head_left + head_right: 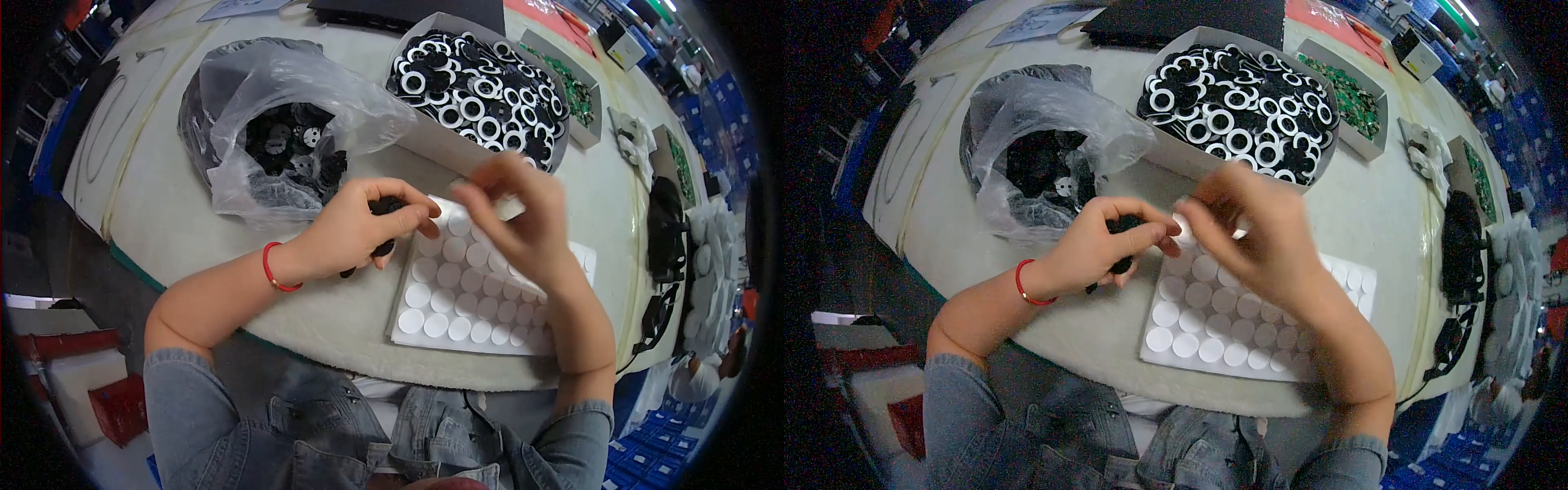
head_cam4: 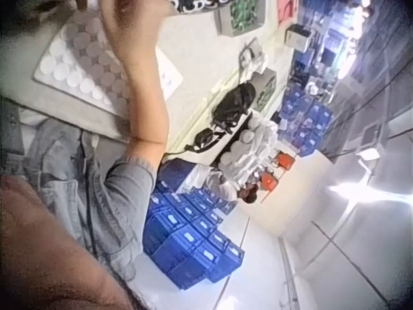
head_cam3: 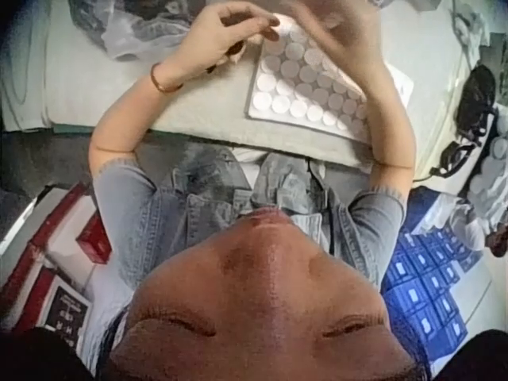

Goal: The person assembles small black components and white rings into a white plastic grid tray by hand, taking the parts from a plastic bag and a parts box.

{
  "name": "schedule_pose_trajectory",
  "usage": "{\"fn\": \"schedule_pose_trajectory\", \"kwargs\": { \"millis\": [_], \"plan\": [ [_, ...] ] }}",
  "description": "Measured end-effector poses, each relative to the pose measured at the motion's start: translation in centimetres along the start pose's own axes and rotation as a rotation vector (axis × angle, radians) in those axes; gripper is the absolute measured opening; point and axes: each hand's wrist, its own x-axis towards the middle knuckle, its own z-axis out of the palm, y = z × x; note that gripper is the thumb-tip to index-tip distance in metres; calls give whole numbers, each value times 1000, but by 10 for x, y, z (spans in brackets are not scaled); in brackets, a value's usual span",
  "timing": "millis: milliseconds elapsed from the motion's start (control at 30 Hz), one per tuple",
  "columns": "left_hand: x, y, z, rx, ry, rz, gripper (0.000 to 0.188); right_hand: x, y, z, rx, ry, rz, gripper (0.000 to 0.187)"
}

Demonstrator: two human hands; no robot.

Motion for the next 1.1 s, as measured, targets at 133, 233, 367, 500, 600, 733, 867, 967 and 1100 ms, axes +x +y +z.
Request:
{"fn": "schedule_pose_trajectory", "kwargs": {
  "millis": [133,233,367,500,600,733,867,967,1100],
  "plan": [
    [4,0,-1,-83,-19,-39,27,6,14,-28,154,438,160,10],
    [5,-2,-2,-108,-43,-70,29,13,41,-36,205,472,230,12],
    [6,-4,-5,-120,-21,-59,29,14,48,-34,141,514,230,10],
    [9,-5,-4,-114,-2,-65,27,8,29,-34,43,396,196,8],
    [7,-5,-4,-83,-1,-50,26,6,18,-43,-63,233,245,6],
    [8,-6,-5,-75,7,-45,26,-4,6,-53,-368,-258,371,29],
    [10,-8,-4,-63,22,-22,25,-3,-9,-43,-382,-220,308,48],
    [8,-7,-5,-58,15,-8,25,-4,-10,-45,-441,-459,175,35],
    [10,-7,-4,-30,-3,15,25,-10,28,-43,-545,-558,143,24]
  ]
}}
